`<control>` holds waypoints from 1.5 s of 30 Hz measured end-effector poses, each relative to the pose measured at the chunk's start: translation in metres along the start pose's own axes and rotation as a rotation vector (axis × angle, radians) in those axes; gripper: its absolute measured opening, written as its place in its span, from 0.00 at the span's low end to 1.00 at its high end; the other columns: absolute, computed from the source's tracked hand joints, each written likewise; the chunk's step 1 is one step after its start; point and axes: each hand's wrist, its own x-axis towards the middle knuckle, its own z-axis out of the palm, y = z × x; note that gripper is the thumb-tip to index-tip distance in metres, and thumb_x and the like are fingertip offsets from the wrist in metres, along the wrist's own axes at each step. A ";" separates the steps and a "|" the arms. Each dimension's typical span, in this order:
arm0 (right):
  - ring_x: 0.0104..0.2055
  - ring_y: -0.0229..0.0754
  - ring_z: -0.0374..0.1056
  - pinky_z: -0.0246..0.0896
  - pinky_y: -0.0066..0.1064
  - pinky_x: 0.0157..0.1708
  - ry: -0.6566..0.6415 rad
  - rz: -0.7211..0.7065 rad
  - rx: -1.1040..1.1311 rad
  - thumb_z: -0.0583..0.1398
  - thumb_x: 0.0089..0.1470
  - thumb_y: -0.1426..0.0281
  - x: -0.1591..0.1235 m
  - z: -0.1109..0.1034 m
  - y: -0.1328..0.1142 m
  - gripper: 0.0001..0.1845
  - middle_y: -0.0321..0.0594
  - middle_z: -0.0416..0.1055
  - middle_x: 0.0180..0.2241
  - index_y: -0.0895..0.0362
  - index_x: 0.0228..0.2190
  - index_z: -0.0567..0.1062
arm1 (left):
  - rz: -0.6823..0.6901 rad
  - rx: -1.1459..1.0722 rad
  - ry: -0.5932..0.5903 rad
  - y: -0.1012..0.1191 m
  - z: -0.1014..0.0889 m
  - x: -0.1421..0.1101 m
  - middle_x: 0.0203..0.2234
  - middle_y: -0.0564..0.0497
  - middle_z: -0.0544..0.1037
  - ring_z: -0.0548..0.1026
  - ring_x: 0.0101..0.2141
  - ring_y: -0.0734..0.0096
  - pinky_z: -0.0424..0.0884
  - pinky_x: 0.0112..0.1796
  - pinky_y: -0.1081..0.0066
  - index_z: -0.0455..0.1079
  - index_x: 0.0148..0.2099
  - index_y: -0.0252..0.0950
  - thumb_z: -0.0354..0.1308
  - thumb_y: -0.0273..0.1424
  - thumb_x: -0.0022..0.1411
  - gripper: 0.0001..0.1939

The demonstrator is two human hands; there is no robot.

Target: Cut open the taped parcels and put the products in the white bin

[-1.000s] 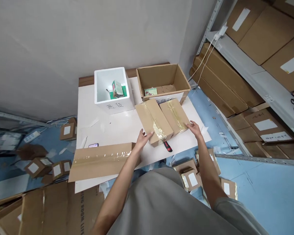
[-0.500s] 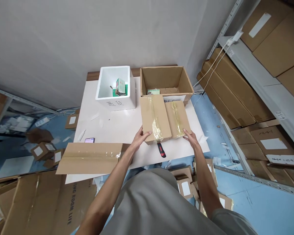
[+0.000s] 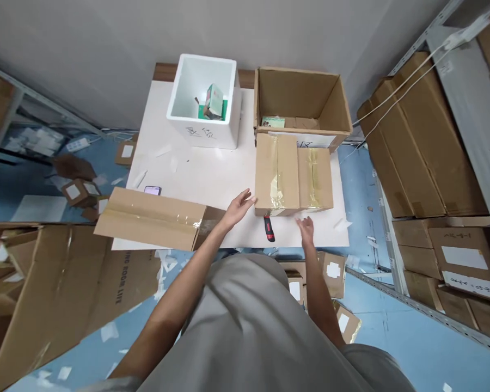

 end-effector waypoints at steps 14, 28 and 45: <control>0.64 0.58 0.78 0.71 0.40 0.61 -0.181 -0.003 -0.909 0.68 0.65 0.73 -0.056 0.112 -0.005 0.26 0.63 0.80 0.62 0.64 0.62 0.75 | -0.002 -0.021 0.280 0.004 -0.079 -0.137 0.67 0.31 0.83 0.84 0.65 0.38 0.76 0.71 0.40 0.81 0.66 0.36 0.72 0.70 0.62 0.48; 0.42 0.54 0.87 0.81 0.41 0.46 -0.424 0.091 -0.191 0.75 0.48 0.50 -0.171 0.066 -0.087 0.26 0.40 0.86 0.36 0.53 0.43 0.84 | 0.217 0.277 0.701 -0.017 -0.280 -0.144 0.60 0.39 0.87 0.83 0.65 0.42 0.73 0.74 0.41 0.82 0.61 0.38 0.70 0.56 0.70 0.30; 0.36 0.47 0.76 0.75 0.36 0.39 0.014 -0.219 -0.380 0.59 0.65 0.40 -0.260 0.203 -0.087 0.31 0.42 0.81 0.35 0.55 0.42 0.79 | 0.196 0.159 0.401 -0.070 -0.362 -0.163 0.58 0.40 0.89 0.88 0.55 0.47 0.83 0.64 0.49 0.85 0.63 0.36 0.65 0.53 0.73 0.30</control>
